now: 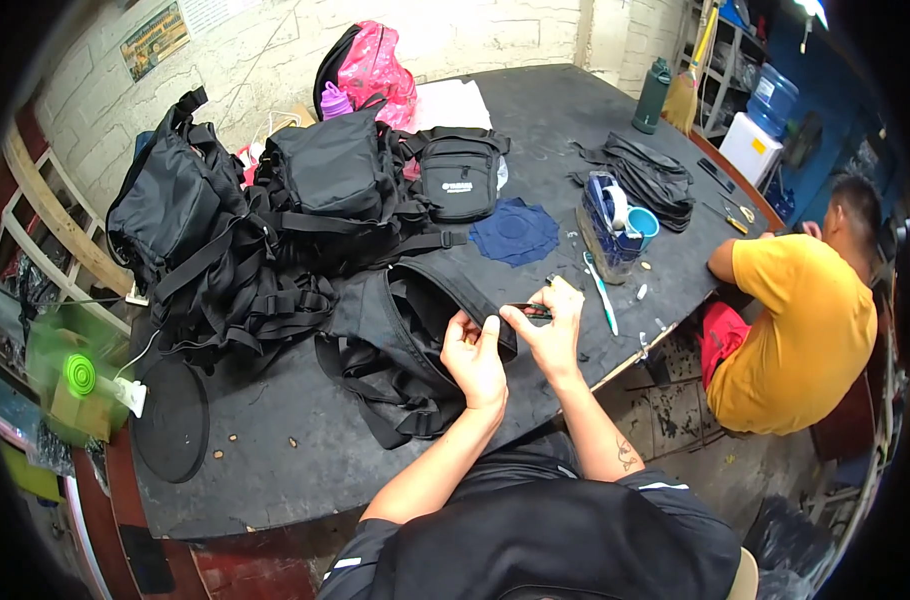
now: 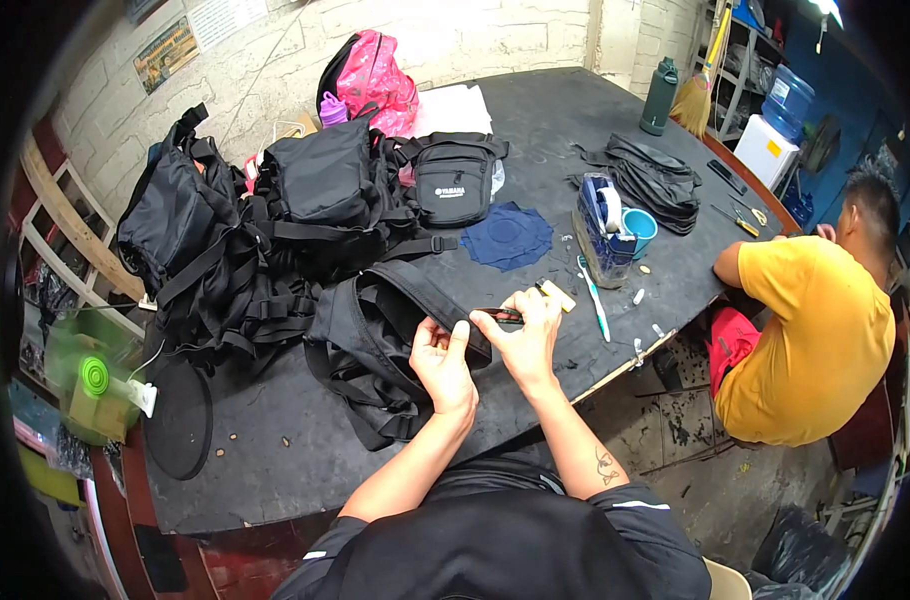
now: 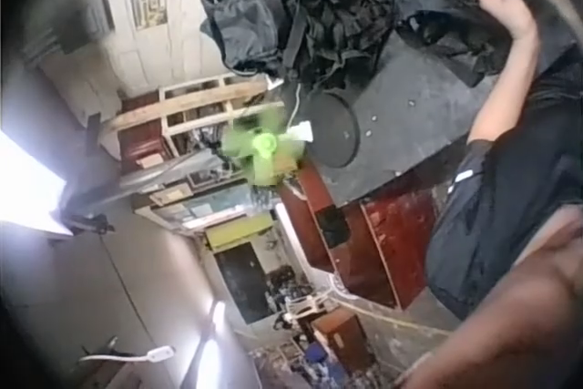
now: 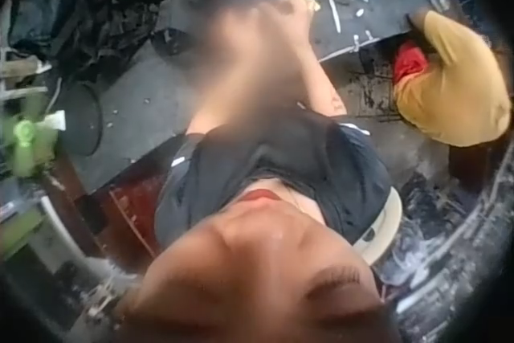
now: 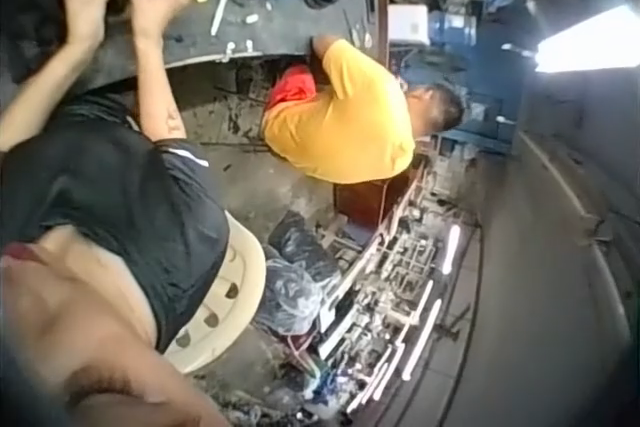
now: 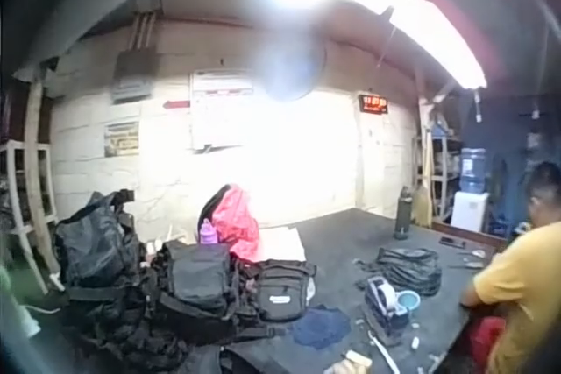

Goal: Inspecting and cleaning loose threads from manufactured black bags using a brush and scissors.

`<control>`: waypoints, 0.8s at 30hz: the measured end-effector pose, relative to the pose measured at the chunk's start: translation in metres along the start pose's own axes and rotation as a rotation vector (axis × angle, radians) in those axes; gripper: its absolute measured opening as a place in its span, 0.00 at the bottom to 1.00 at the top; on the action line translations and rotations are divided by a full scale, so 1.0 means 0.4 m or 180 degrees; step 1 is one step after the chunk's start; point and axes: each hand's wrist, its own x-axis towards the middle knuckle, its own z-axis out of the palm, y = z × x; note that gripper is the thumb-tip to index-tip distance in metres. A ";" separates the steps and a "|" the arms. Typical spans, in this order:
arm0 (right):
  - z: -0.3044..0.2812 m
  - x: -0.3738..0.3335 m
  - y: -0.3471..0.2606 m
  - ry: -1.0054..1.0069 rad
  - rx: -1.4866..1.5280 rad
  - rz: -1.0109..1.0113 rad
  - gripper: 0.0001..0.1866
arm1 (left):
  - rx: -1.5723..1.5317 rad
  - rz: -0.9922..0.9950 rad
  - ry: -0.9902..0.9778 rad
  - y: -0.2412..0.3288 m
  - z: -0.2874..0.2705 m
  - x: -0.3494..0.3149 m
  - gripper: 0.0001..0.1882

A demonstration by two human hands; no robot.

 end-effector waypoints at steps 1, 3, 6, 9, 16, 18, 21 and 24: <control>-0.008 0.014 -0.007 -0.0301 -0.0139 -0.0011 0.20 | 0.0001 0.0015 -0.0039 -0.005 -0.006 0.004 0.12; -0.012 0.023 0.021 -0.0596 -0.0273 -0.0011 0.19 | 0.0014 0.0026 -0.0087 -0.007 -0.008 -0.001 0.11; 0.004 0.014 0.092 -0.2446 0.2687 0.2259 0.17 | 0.0043 0.0069 -0.0192 -0.007 -0.007 -0.004 0.11; 0.032 -0.002 0.080 -0.1658 0.5065 0.3228 0.19 | -0.0069 -0.0047 -0.0249 -0.012 -0.023 0.001 0.10; 0.030 -0.029 0.066 -0.0347 0.0880 0.0625 0.19 | -0.0227 -0.0162 -0.0081 0.000 -0.012 0.005 0.09; 0.034 -0.039 0.064 -0.0254 0.0808 0.0523 0.19 | -0.0269 -0.0185 0.0048 0.006 -0.005 0.012 0.09; 0.036 -0.040 0.056 -0.0206 0.0584 0.0480 0.19 | -0.0177 -0.0175 0.0027 0.008 -0.008 0.012 0.08; 0.036 -0.034 0.044 -0.0164 0.0592 0.0510 0.19 | -0.0220 -0.0192 0.0041 0.011 -0.006 0.011 0.08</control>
